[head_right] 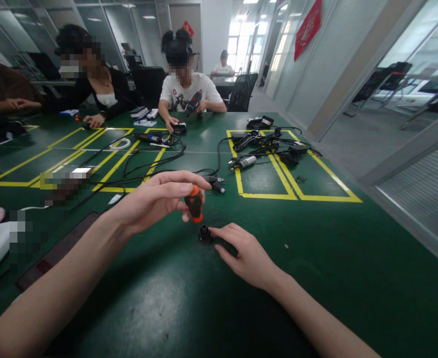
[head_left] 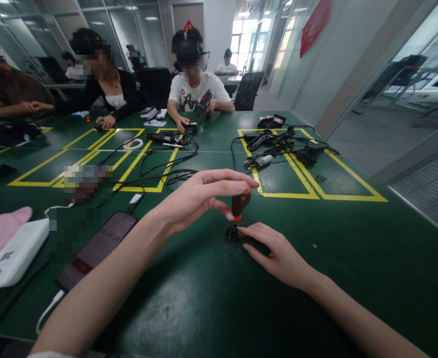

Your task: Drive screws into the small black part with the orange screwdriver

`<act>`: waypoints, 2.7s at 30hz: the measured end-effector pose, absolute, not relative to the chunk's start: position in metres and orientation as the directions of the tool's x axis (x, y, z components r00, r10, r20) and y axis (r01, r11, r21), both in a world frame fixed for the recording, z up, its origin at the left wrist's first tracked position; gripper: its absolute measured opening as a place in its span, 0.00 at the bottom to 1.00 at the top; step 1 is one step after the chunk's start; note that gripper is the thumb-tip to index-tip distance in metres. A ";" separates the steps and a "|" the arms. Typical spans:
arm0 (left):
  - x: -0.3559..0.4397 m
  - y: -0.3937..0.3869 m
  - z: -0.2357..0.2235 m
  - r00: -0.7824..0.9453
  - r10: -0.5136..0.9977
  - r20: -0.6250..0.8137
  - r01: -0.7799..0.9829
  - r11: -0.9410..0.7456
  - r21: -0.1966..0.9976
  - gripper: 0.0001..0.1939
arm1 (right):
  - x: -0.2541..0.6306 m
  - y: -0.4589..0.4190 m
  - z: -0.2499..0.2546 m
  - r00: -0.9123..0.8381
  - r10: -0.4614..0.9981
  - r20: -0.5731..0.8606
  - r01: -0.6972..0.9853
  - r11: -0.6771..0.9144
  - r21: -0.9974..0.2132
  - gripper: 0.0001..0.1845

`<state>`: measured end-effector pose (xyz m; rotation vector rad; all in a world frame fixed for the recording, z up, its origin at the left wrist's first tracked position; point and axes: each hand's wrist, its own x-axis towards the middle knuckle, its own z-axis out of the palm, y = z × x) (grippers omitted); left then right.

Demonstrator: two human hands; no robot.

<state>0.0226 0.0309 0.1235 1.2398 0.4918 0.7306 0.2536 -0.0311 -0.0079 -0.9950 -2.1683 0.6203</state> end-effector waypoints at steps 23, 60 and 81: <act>0.023 0.035 0.123 0.677 0.734 0.049 -0.288 0.203 0.936 0.13 | 0.254 -0.029 -0.011 -0.421 0.825 0.377 0.509 0.559 -0.655 0.18; 0.023 0.033 0.122 0.727 0.685 0.050 -0.292 0.242 0.925 0.10 | 0.256 -0.027 -0.013 -0.407 0.832 0.377 0.522 0.551 -0.651 0.14; 0.020 0.033 0.122 0.646 0.762 0.027 -0.194 0.131 0.972 0.15 | 0.257 -0.026 -0.005 -0.345 0.874 0.341 0.568 0.484 -0.666 0.12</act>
